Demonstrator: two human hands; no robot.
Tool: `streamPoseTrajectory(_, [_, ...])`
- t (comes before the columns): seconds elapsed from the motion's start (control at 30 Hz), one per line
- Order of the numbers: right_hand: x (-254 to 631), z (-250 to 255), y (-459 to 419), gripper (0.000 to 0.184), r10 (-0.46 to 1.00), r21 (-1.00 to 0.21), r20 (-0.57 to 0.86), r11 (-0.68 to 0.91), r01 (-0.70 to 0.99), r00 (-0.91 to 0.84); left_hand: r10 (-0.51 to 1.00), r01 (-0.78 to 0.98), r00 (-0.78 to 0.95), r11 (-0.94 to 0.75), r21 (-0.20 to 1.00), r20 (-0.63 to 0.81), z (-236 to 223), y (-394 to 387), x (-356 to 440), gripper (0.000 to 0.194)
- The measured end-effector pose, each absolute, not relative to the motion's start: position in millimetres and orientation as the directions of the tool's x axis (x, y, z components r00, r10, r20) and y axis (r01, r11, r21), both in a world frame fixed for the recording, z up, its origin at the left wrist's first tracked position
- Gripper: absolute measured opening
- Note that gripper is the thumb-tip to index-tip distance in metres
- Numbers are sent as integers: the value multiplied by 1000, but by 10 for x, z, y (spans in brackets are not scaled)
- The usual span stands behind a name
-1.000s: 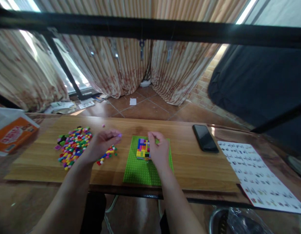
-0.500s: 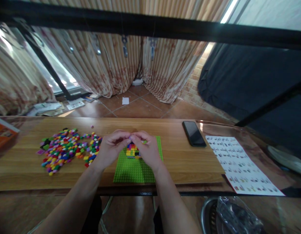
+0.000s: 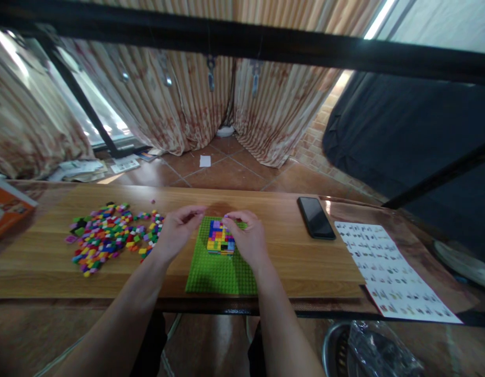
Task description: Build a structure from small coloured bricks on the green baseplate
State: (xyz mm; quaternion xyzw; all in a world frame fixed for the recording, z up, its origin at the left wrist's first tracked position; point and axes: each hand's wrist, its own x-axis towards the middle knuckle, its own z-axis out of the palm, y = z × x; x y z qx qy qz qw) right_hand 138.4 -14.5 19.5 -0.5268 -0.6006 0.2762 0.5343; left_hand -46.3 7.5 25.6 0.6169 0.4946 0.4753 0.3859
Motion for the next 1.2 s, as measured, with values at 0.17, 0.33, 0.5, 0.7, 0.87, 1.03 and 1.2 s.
streamPoseTrajectory(0.17, [1385,141,-133,15,939,-880,338,292,373,61,988,335,82,-154,930,134,180,119,-513,25])
streamPoseTrajectory(0.33, [1404,61,-119,17,954,-888,300,273,371,16,985,321,142,-143,936,102,162,94,-440,23])
streamPoseTrajectory(0.5, [1419,-2,-97,18,954,-888,298,268,374,23,976,248,193,-148,957,101,119,100,-355,24])
streamPoseTrajectory(0.7, [1406,1,-98,19,937,-835,350,319,449,-15,973,160,216,-122,980,86,98,101,-284,27])
streamPoseTrajectory(0.87, [1431,35,-110,18,919,-767,392,353,535,-44,979,53,203,-17,998,6,111,97,-223,24])
streamPoseTrajectory(1.03, [1446,46,-109,19,914,-718,397,362,594,-77,989,13,128,68,998,-69,104,139,-159,19])
streamPoseTrajectory(1.2, [1452,32,-101,19,915,-723,395,366,586,-83,989,51,114,90,995,-96,117,160,-139,15])
